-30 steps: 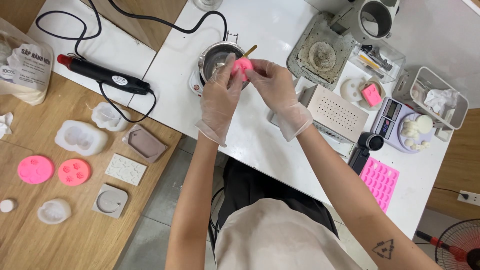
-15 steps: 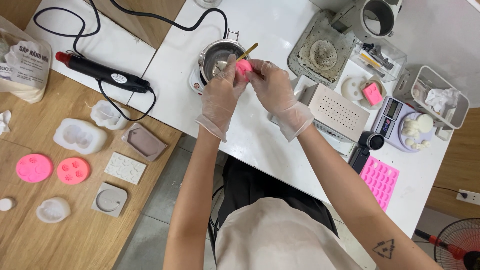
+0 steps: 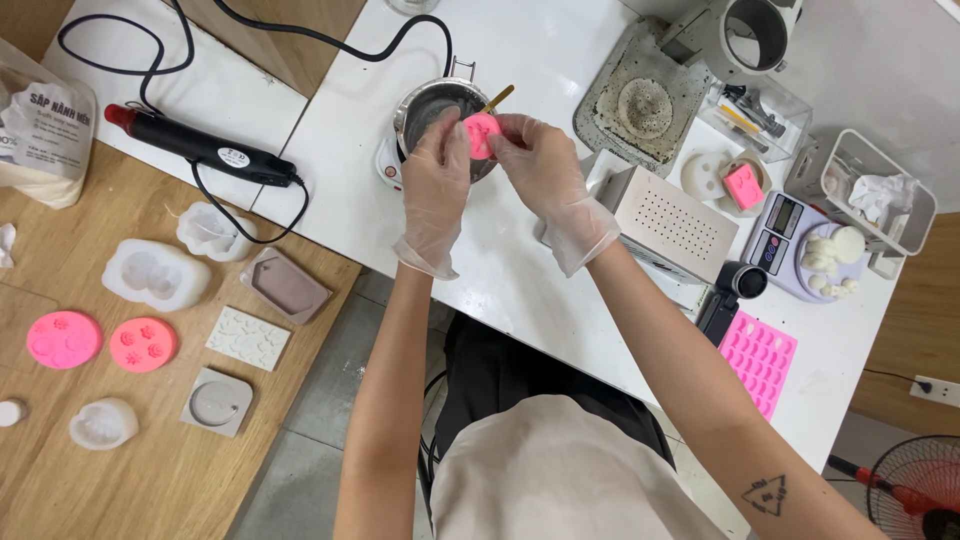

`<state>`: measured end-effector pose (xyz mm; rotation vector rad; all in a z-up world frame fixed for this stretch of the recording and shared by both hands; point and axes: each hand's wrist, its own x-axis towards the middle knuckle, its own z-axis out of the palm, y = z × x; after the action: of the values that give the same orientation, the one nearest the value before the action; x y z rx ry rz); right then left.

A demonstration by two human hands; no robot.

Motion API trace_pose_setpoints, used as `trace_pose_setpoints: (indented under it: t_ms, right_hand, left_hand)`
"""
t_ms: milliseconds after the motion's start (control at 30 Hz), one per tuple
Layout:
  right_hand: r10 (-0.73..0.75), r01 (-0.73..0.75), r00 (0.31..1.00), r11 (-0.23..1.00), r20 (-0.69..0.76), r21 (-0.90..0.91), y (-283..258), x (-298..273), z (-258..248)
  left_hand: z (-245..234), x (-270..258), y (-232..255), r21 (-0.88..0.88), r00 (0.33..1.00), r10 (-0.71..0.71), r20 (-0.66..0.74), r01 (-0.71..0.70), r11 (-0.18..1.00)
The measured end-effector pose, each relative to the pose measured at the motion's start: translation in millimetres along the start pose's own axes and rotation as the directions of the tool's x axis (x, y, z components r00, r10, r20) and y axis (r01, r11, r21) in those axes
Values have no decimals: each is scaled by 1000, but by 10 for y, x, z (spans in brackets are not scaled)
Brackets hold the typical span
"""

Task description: Demolding wax shapes from silicone molds and cleaning off excess wax at a workshop table.

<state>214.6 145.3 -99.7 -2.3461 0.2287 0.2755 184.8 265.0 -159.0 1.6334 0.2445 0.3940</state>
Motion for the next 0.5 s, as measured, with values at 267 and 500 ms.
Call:
trace_pose_setpoints:
  t_ms: [267,500]
  right_hand:
    - [-55,42,998,940,27,339,50,-93,71]
    - [-97,54,994,857,57,513,-137,-236,-86]
  left_hand:
    - [-82,18,164,118,997,80,7,-80,990]
    - [-34,98,127,-318,947,-302,109,321,892]
